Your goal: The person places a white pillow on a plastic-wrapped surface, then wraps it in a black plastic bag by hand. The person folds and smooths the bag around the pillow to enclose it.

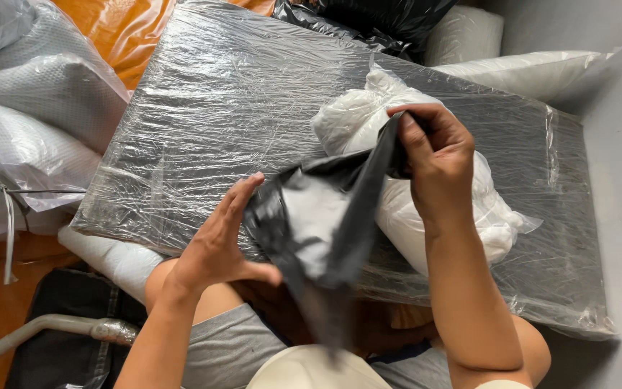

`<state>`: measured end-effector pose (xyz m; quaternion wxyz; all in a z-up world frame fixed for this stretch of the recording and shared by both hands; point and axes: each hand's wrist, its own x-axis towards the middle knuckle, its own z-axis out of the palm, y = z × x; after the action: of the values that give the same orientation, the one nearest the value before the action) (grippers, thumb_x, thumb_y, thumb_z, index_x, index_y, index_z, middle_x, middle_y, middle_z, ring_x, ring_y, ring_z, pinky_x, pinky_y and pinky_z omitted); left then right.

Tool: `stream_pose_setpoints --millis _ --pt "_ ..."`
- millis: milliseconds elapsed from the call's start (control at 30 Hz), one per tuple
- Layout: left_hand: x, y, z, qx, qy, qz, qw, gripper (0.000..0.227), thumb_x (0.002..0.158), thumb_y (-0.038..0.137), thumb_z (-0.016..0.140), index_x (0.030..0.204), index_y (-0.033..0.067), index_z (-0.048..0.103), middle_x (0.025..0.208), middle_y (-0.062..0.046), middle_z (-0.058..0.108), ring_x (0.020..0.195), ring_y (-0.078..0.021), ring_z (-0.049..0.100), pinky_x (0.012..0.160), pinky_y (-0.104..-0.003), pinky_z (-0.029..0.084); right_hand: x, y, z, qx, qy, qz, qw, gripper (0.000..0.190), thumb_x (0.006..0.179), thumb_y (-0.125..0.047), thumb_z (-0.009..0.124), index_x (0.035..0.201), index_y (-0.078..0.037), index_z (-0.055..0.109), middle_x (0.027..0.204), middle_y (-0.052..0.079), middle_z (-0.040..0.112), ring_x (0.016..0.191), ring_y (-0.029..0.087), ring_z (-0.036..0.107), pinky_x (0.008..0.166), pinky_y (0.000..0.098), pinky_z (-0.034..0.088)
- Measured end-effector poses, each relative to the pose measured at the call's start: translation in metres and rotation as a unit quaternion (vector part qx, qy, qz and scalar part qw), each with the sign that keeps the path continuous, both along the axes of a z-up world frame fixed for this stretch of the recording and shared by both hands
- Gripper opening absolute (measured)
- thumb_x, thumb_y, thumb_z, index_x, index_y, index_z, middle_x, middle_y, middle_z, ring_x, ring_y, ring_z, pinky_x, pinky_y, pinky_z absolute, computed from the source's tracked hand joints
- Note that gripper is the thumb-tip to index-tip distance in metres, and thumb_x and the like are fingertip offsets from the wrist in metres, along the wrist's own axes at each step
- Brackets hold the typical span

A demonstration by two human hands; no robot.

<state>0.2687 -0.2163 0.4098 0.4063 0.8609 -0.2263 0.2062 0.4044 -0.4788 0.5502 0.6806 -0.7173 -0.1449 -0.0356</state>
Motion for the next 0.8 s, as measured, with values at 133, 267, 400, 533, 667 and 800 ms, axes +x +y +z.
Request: stream_pose_setpoints --millis 133,267,400,533,667,800 --pt "0.014 -0.014 -0.013 0.016 -0.027 0.061 0.998 0.088 0.091 0.042 0.078 0.159 0.0104 0.030 0.155 -0.013 0.051 0.143 -0.0362 0.052 0.119 -0.049 0.046 0.028 -0.003 0.011 -0.068 -0.024 -0.011 0.997 0.016 0.102 -0.023 0.063 0.109 -0.012 0.072 0.110 -0.001 0.075 0.097 0.004 0.066 0.085 0.0159 0.053" --pt "0.011 -0.048 0.001 -0.206 -0.014 -0.100 0.973 0.085 0.092 0.051 0.066 0.156 0.0061 0.032 0.155 -0.015 0.045 0.145 -0.0316 0.050 0.125 -0.047 0.042 0.060 0.012 0.018 -0.043 -0.011 -0.016 0.999 0.016 0.100 -0.023 0.065 0.109 -0.012 0.072 0.107 -0.001 0.074 0.095 0.005 0.066 0.083 0.0167 0.053" --pt "-0.007 -0.121 0.006 -0.200 -0.056 -0.029 0.978 0.134 0.072 0.069 0.076 0.165 0.0106 0.001 0.173 -0.015 0.004 0.165 -0.0336 0.006 0.140 -0.054 0.012 0.047 0.026 0.007 -0.013 0.008 -0.016 1.000 0.016 0.098 -0.023 0.066 0.108 -0.011 0.071 0.104 0.000 0.074 0.092 0.005 0.066 0.080 0.0178 0.053" --pt "-0.013 -0.160 0.008 -0.229 -0.035 -0.083 0.969 0.126 0.074 0.070 0.071 0.163 0.0081 0.006 0.169 -0.024 0.012 0.162 -0.0441 0.017 0.133 -0.062 0.025 0.004 0.058 -0.017 0.008 0.022 -0.016 1.000 0.016 0.097 -0.022 0.067 0.107 -0.011 0.071 0.102 0.001 0.074 0.090 0.006 0.066 0.078 0.0185 0.053" --pt "-0.014 -0.179 -0.010 -0.341 0.074 -0.065 0.935 0.106 0.083 0.049 0.073 0.151 -0.0020 0.009 0.144 -0.021 0.034 0.132 -0.0326 0.039 0.112 -0.044 0.038 0.000 0.099 -0.028 0.044 0.035 -0.035 0.998 0.017 0.094 -0.022 0.068 0.106 -0.011 0.071 0.098 0.001 0.073 0.087 0.007 0.065 0.075 0.0196 0.053" --pt "-0.021 -0.174 -0.031 -0.442 0.144 0.115 0.878 0.026 0.107 0.028 0.045 0.125 0.0099 0.053 0.096 0.001 0.052 0.084 -0.0120 0.045 0.073 -0.030 0.043 0.039 0.142 -0.030 0.083 0.054 -0.054 0.994 0.017 0.092 -0.021 0.070 0.106 -0.010 0.071 0.095 0.002 0.073 0.085 0.008 0.065 0.072 0.0207 0.054"
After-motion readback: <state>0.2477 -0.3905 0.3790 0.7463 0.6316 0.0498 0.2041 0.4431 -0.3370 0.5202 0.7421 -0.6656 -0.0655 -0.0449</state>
